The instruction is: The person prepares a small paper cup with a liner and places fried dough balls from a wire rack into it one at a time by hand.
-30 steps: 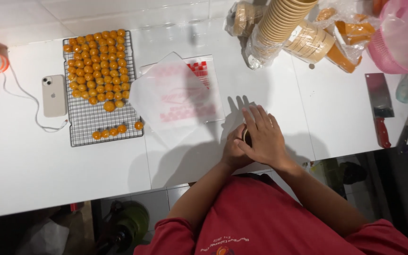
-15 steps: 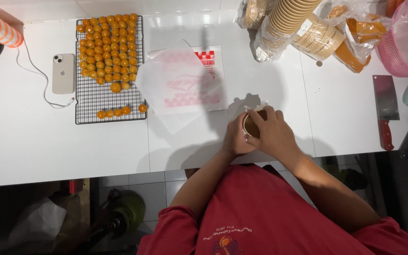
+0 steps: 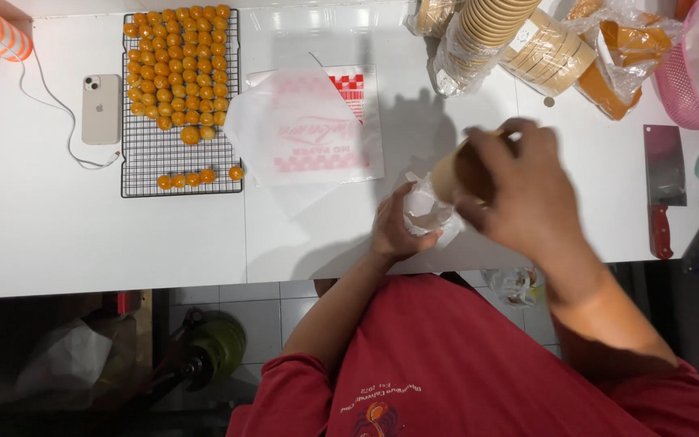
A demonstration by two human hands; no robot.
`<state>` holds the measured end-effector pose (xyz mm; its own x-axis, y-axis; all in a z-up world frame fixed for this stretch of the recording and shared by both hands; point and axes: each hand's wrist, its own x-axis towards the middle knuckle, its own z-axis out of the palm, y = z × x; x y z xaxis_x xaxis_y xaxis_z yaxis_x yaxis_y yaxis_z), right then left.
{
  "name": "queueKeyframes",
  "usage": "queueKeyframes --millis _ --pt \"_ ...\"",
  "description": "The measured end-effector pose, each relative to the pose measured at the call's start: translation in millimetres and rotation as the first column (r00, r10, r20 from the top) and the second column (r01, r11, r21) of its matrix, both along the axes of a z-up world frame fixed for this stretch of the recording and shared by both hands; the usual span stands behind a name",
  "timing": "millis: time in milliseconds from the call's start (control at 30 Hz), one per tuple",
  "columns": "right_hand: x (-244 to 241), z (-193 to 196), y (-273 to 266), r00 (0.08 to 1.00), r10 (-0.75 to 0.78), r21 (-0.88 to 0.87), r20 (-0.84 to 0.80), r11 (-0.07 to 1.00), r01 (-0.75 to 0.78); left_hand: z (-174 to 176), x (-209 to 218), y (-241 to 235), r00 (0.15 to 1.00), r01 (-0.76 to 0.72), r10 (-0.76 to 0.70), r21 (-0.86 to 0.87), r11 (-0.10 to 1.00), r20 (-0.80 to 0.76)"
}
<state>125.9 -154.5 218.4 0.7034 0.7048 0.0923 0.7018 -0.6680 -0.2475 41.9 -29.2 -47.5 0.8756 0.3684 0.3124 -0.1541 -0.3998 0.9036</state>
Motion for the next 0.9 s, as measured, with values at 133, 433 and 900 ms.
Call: queueKeyframes --millis 133,433,900 --pt "46 -11 -26 0.988 -0.017 0.124 0.152 0.992 -0.001 17 0 4 0.995 -0.028 0.029 0.010 1.000 -0.095" --pt "80 -174 -54 0.996 0.007 0.036 -0.093 0.999 -0.003 46 -36 40 0.962 -0.111 0.137 0.120 0.986 -0.235" --pt "-22 -156 58 0.967 0.161 0.360 0.196 0.906 -0.224 48 -232 197 0.619 -0.767 0.758 0.050 0.640 -0.208"
